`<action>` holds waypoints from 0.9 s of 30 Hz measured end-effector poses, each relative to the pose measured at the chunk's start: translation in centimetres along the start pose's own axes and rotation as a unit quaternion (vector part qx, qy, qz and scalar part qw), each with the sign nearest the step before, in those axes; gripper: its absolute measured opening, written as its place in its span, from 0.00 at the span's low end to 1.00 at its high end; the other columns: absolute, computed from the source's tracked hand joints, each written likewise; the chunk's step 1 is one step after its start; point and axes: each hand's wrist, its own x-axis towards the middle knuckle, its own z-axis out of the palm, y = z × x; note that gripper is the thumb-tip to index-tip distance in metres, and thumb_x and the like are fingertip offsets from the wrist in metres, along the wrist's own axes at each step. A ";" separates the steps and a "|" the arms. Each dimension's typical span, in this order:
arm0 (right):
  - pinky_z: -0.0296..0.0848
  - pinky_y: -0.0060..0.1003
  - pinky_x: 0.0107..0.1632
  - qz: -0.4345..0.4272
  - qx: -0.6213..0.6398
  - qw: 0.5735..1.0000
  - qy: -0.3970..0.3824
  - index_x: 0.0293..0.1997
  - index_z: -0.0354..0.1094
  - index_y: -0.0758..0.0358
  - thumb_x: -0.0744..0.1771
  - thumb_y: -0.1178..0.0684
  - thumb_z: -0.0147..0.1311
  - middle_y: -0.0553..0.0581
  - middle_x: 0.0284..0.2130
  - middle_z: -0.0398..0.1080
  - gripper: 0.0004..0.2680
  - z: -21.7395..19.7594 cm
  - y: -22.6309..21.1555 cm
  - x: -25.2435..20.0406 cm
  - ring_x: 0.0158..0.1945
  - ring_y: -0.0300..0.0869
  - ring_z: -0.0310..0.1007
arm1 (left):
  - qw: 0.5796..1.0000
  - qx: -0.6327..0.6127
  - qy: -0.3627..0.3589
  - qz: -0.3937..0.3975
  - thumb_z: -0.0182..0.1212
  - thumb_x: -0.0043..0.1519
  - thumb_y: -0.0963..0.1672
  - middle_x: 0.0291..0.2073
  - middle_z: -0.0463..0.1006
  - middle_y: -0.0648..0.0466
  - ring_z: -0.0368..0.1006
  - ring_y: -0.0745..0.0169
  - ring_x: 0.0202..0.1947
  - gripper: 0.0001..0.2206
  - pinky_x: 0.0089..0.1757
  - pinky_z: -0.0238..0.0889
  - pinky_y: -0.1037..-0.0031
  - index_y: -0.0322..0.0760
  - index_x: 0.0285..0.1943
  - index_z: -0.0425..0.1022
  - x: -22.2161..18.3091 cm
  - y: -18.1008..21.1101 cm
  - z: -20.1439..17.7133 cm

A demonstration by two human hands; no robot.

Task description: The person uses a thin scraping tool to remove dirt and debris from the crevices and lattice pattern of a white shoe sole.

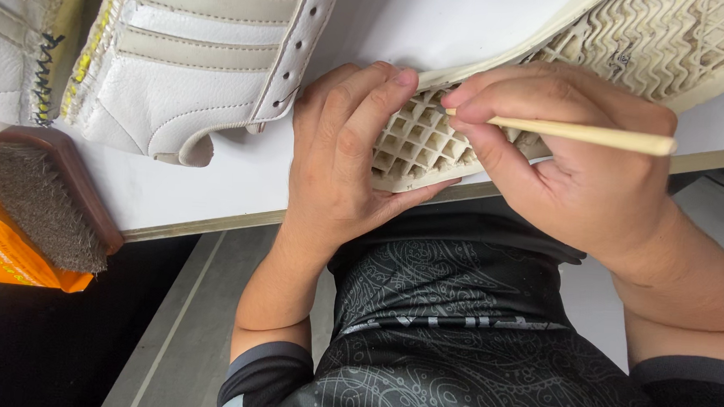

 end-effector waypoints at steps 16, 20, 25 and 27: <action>0.81 0.37 0.39 -0.064 0.058 0.996 0.030 0.41 0.66 0.72 0.65 0.67 0.64 0.67 0.36 0.76 0.08 1.2 1.3 -0.7 0.39 0.49 0.80 | 1.000 0.001 0.004 0.000 0.82 0.57 0.52 0.62 0.67 0.50 0.67 0.52 0.63 0.43 0.59 0.59 0.64 0.42 0.74 0.54 -0.2 -0.1 0.1; 0.83 0.31 0.45 0.018 0.126 0.992 0.000 0.47 0.66 0.71 0.71 0.67 0.61 0.64 0.43 0.76 0.06 1.0 1.9 -1.0 0.45 0.45 0.82 | 1.000 -0.002 -0.001 -0.003 0.84 0.57 0.53 0.61 0.67 0.50 0.67 0.50 0.62 0.45 0.62 0.60 0.62 0.43 0.76 0.55 0.0 -0.1 0.2; 0.80 0.32 0.46 0.027 0.071 0.997 -0.021 0.47 0.66 0.69 0.70 0.66 0.63 0.62 0.40 0.76 0.07 -0.3 1.3 -0.4 0.45 0.46 0.80 | 1.000 0.001 -0.003 -0.010 0.84 0.56 0.53 0.61 0.67 0.51 0.67 0.50 0.62 0.45 0.62 0.59 0.62 0.43 0.76 0.55 0.0 0.2 0.1; 0.79 0.34 0.46 0.013 0.056 0.998 -0.028 0.45 0.66 0.70 0.68 0.66 0.63 0.62 0.40 0.75 0.07 -0.4 1.2 0.4 0.45 0.46 0.80 | 1.000 0.001 0.000 -0.008 0.84 0.55 0.53 0.61 0.68 0.50 0.67 0.50 0.62 0.45 0.62 0.59 0.62 0.43 0.75 0.55 0.1 0.1 0.2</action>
